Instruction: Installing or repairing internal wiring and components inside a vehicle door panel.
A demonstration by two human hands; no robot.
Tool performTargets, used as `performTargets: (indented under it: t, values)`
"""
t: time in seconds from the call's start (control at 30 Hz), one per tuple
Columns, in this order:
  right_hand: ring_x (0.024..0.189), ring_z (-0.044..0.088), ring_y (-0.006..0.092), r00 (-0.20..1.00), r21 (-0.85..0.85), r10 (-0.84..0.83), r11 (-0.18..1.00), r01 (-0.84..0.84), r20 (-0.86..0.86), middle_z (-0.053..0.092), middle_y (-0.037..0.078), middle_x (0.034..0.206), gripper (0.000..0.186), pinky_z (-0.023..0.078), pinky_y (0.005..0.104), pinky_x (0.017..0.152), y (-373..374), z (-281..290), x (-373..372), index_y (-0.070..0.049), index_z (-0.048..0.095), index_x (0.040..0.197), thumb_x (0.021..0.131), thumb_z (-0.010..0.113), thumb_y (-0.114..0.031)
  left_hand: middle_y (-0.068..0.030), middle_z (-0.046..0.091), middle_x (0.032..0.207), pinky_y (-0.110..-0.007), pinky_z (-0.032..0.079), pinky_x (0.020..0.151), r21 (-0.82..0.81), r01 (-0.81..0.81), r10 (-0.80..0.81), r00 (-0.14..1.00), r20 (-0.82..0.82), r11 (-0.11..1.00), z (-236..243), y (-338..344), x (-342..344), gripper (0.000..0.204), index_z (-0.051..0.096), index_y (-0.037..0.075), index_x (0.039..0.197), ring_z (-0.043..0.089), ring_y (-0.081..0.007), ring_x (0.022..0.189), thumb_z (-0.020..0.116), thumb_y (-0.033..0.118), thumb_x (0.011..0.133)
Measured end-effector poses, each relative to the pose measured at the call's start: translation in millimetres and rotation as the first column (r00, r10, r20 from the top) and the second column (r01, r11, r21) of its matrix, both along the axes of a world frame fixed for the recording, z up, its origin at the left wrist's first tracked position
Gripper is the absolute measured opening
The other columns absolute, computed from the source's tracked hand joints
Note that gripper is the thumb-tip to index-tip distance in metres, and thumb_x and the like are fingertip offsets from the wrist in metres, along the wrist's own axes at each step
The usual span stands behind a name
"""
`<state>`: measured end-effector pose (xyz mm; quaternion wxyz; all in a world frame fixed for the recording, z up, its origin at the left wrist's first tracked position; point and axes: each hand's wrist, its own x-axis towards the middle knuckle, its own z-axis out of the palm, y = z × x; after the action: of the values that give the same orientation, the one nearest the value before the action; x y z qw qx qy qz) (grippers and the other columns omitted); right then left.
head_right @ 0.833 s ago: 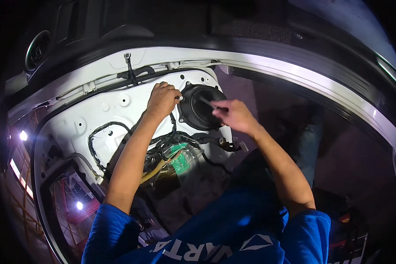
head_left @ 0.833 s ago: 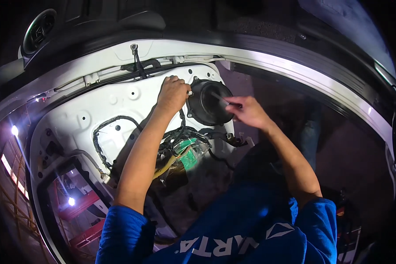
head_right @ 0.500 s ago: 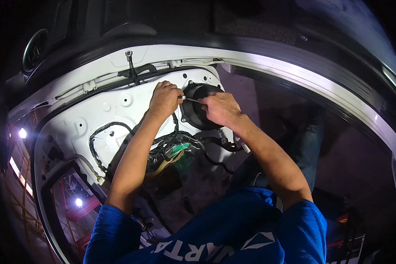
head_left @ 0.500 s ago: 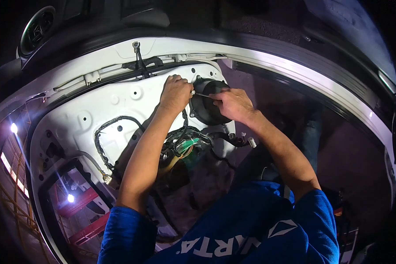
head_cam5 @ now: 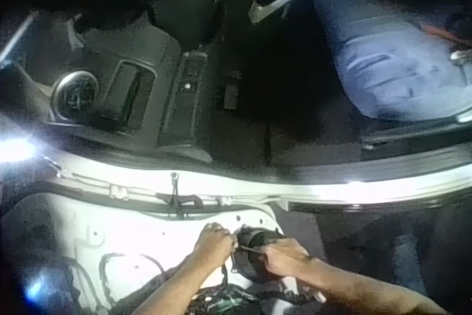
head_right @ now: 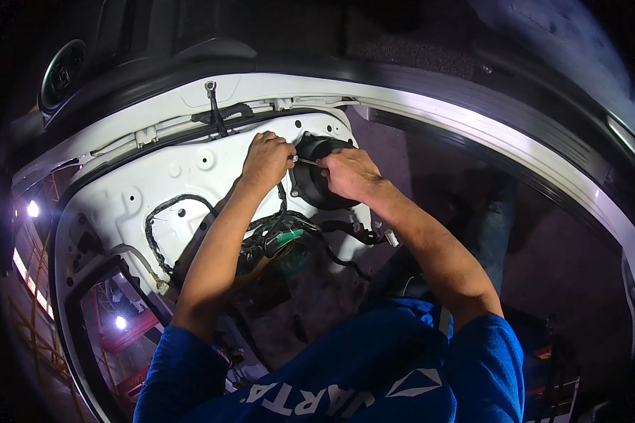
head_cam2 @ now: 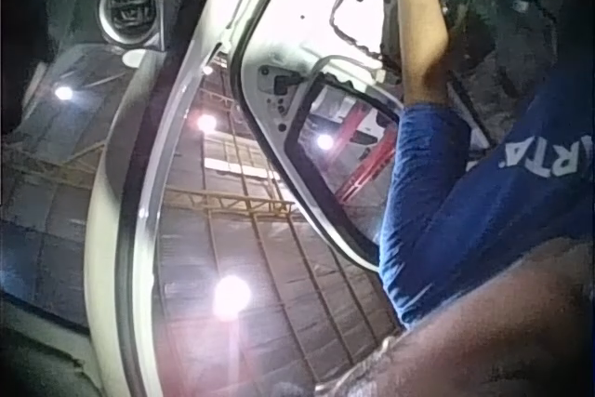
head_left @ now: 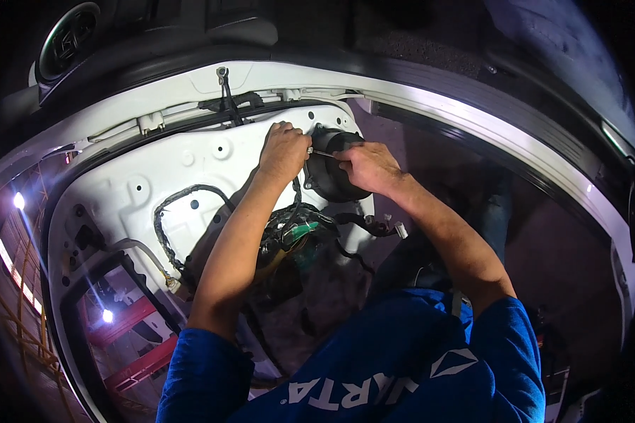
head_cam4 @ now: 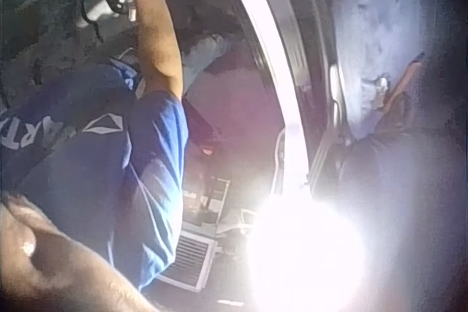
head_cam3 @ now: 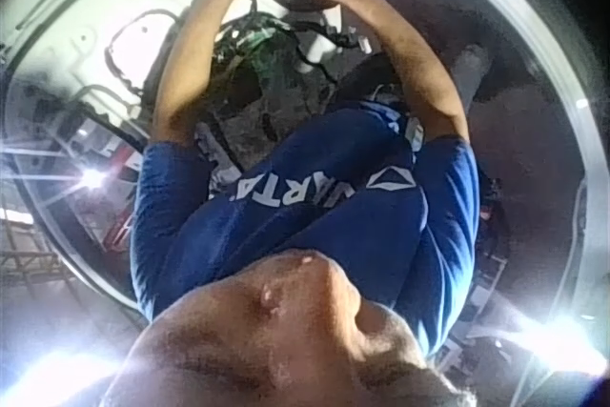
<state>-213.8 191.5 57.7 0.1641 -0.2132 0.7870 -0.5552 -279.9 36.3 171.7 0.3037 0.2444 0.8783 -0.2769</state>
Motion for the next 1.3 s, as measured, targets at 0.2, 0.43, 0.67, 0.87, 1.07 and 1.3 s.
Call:
performTargets:
  t: [0.2, 0.43, 0.67, 0.87, 1.07, 1.3]
  values:
    - [0.088, 0.061, 0.0295, 0.999, 0.020, 0.040, 0.999, -0.040, 0.007, 0.064, 0.014, 0.088, 0.027, 0.048, 0.0397, 0.078, 0, 2, -7, -0.010, 0.064, 0.105, 0.079, 0.057, -0.015, -0.0041, 0.063, 0.090, -0.035, 0.036, 0.090, 0.054, 0.056, -0.052, 0.996, -0.078, 0.997, -1, -1, -1, 0.019, 0.069, 0.012, 0.084, 0.053, -0.0222, 0.097, 0.072, 0.020, 0.067]
    - [0.090, 0.061, 0.0307, 0.991, 0.084, 0.132, 0.988, -0.130, -0.015, 0.064, 0.015, 0.088, 0.024, 0.048, 0.0406, 0.080, 0, 5, -14, -0.009, 0.065, 0.101, 0.079, 0.056, -0.015, -0.0042, 0.062, 0.088, -0.036, 0.037, 0.089, -0.008, 0.110, -0.110, 0.994, -0.013, 0.994, -1, -3, -3, 0.021, 0.070, 0.012, 0.081, 0.052, -0.0220, 0.096, 0.072, 0.025, 0.064]
    - [0.090, 0.061, 0.0310, 0.993, 0.039, 0.112, 0.993, -0.113, 0.026, 0.064, 0.015, 0.089, 0.027, 0.048, 0.0404, 0.080, -1, 5, -7, -0.011, 0.064, 0.105, 0.080, 0.054, -0.018, -0.0120, 0.062, 0.089, -0.040, 0.036, 0.089, -0.058, 0.165, -0.162, 0.985, 0.051, 0.985, -4, -7, -2, 0.019, 0.066, 0.006, 0.089, 0.053, -0.0245, 0.099, 0.061, 0.019, 0.076]
    - [0.083, 0.063, 0.0325, 1.000, 0.016, -0.020, 1.000, 0.021, -0.008, 0.065, 0.015, 0.085, 0.023, 0.049, 0.0420, 0.076, -4, 10, 1, -0.012, 0.067, 0.097, 0.077, 0.058, -0.020, -0.0108, 0.057, 0.090, -0.039, 0.037, 0.087, 0.052, 0.191, -0.185, 0.978, -0.098, 0.980, 11, -8, 1, 0.013, 0.062, 0.003, 0.084, 0.050, -0.0262, 0.098, 0.061, 0.010, 0.073]
    - [0.074, 0.065, 0.0227, 0.737, -0.199, -0.351, 0.815, 0.544, 0.577, 0.066, 0.013, 0.087, 0.031, 0.053, 0.0323, 0.065, 46, -15, 39, -0.005, 0.057, 0.114, 0.086, 0.056, -0.019, -0.0103, 0.062, 0.090, -0.036, 0.040, 0.084, 0.215, 0.131, -0.107, 0.987, -0.119, 0.968, 12, -7, 1, 0.022, 0.061, 0.005, 0.088, 0.057, -0.0248, 0.091, 0.068, 0.015, 0.070]
    - [0.064, 0.057, 0.0117, 0.279, -0.018, -0.326, 0.622, 0.783, 0.903, 0.061, 0.008, 0.090, 0.035, 0.049, 0.0237, 0.057, 152, 31, 112, 0.001, 0.053, 0.118, 0.088, 0.059, -0.015, -0.0168, 0.064, 0.087, -0.042, 0.048, 0.077, 0.656, -0.286, 0.524, 0.828, -0.197, 0.698, 11, 54, 78, 0.034, 0.059, 0.006, 0.104, 0.061, -0.0349, 0.087, 0.067, 0.017, 0.073]
